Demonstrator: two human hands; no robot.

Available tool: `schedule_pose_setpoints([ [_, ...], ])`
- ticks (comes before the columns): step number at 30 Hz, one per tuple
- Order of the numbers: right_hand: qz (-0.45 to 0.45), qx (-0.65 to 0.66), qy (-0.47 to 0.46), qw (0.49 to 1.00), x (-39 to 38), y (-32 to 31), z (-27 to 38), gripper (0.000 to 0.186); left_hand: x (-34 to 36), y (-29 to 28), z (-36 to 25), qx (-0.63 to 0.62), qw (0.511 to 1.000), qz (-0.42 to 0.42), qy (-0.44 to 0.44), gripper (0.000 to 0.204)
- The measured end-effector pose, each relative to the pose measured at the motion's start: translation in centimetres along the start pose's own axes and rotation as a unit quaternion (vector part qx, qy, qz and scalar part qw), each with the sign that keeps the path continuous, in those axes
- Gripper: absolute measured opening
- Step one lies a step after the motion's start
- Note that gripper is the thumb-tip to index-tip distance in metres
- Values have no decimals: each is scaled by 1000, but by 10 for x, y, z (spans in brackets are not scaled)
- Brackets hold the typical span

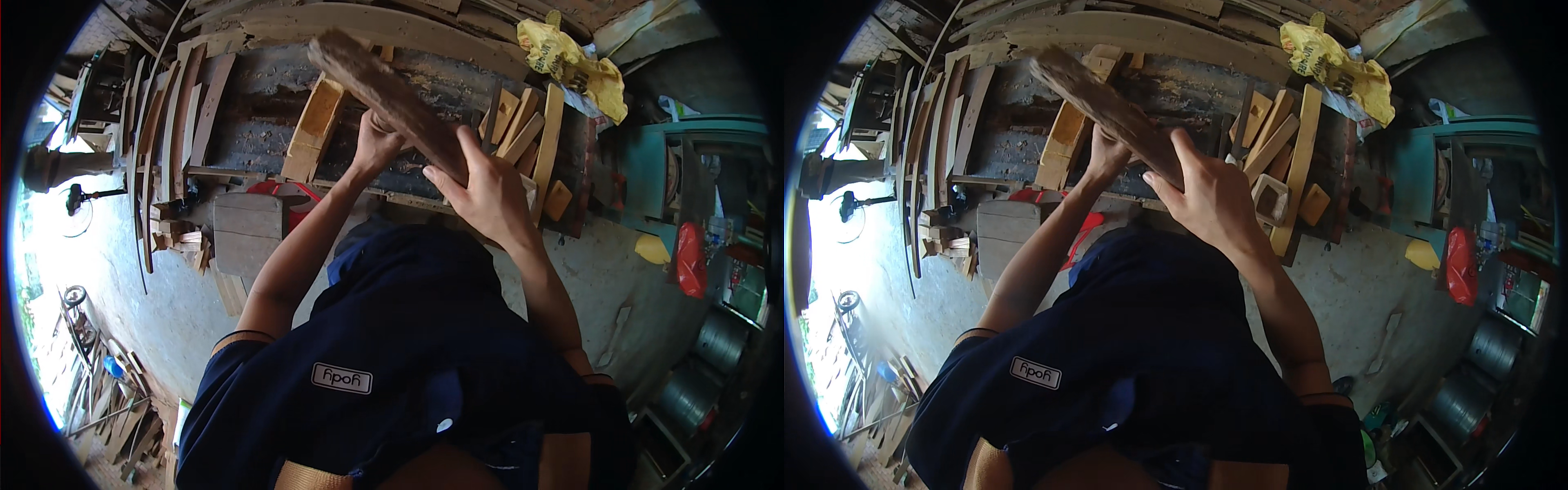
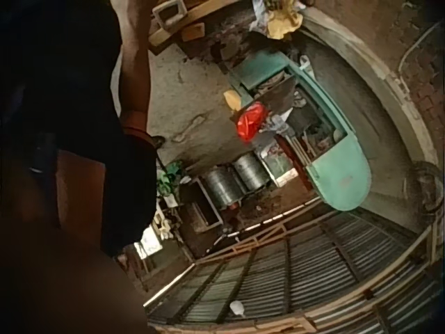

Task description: The recorder uses a wooden mallet to strike a chisel while carving a piece of wood on a workshop bench.

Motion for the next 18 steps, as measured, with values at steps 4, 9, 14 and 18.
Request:
schedule_pose_setpoints([
  [4, -73, 95, -61, 991, -4, -14, 17, 49, 2, 2, -14, -15, 1000, 0, -11, 17],
  [9, 9, -20, 32, 999, 7, 13, -11, 50, 14, -9, 8, -18, 995, 93, -26, 33],
  [14, -17, 105, 94, 990, -3, 8, -39, 55, 31, -27, -6, -29, 998, -58, -26, 15],
  [18, -45, 116, 82, 989, -8, 1, -59, 56, 31, -19, -16, 20, 998, -49, -33, 16],
])
Point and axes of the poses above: each hand's wrist, its own x-axis towards the middle knuckle, its own y-axis out of the palm, z = x × y, the point moved 8 cm from there along x, towards the middle knuckle, and after that the axes turned 7 degrees about y, right-handed, at the moved point
